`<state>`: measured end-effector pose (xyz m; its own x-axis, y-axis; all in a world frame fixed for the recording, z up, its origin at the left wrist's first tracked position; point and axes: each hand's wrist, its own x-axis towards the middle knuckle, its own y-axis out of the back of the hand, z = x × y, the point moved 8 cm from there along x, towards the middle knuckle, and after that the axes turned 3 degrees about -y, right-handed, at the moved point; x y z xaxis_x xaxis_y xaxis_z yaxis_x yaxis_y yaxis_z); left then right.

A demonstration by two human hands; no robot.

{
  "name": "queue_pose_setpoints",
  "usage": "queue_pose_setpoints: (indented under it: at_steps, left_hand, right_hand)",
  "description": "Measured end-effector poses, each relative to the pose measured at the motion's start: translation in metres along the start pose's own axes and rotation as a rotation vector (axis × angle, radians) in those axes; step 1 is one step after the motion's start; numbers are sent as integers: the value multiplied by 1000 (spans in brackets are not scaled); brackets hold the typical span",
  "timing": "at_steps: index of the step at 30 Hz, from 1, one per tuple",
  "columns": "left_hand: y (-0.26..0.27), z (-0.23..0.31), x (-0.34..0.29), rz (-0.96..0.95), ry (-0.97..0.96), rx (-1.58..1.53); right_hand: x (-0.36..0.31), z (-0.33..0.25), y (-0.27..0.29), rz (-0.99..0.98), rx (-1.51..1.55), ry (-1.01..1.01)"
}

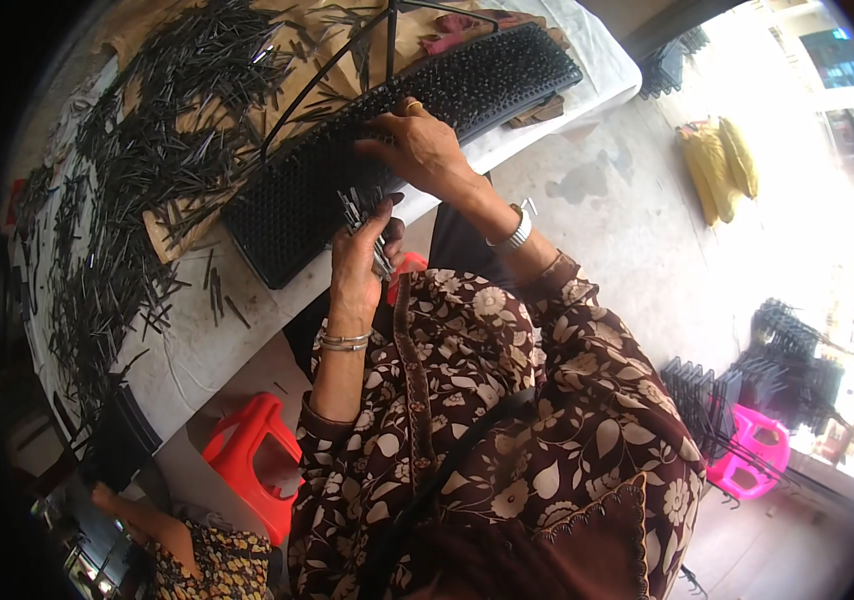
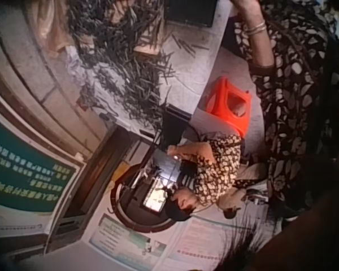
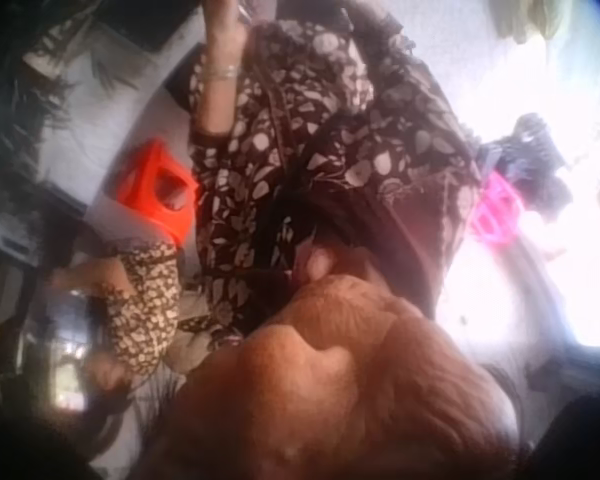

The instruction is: The person sorts small metal pins by hand, then inserts them into a grid template for assembly.

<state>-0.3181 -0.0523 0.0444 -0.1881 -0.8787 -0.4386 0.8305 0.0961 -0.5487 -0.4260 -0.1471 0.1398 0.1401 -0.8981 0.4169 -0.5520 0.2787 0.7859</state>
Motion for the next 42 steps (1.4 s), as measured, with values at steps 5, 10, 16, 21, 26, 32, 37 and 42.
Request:
queue_pose_setpoints:
  at_steps: [5, 10, 16, 21, 26, 32, 37, 42]
  left_hand:
    - [-10, 6, -3, -55, 28, 9]
    - [-21, 9, -6, -107, 39, 3]
    - [-17, 3, -1, -119, 47, 68]
    - [-18, 4, 0, -136, 10, 149]
    - [-22, 6, 0, -131, 13, 148]
    - [-19, 5, 2, -158, 19, 172]
    - [-19, 1, 4, -194, 33, 157]
    - [-10, -3, 4, -145, 38, 179]
  right_hand:
    - [-23, -14, -22, -679, 621, -59]
    - [-28, -7, -16, -700, 757, -237]
    - [-29, -2, -19, -655, 736, -228]
    - [-16, 3, -1, -639, 594, -255]
    - [-18, 4, -2, -627, 585, -227]
    - [-22, -3, -10, -755, 633, -119]
    - [-22, 0, -10, -719, 584, -175]
    - [-5, 20, 10, -401, 534, -218]
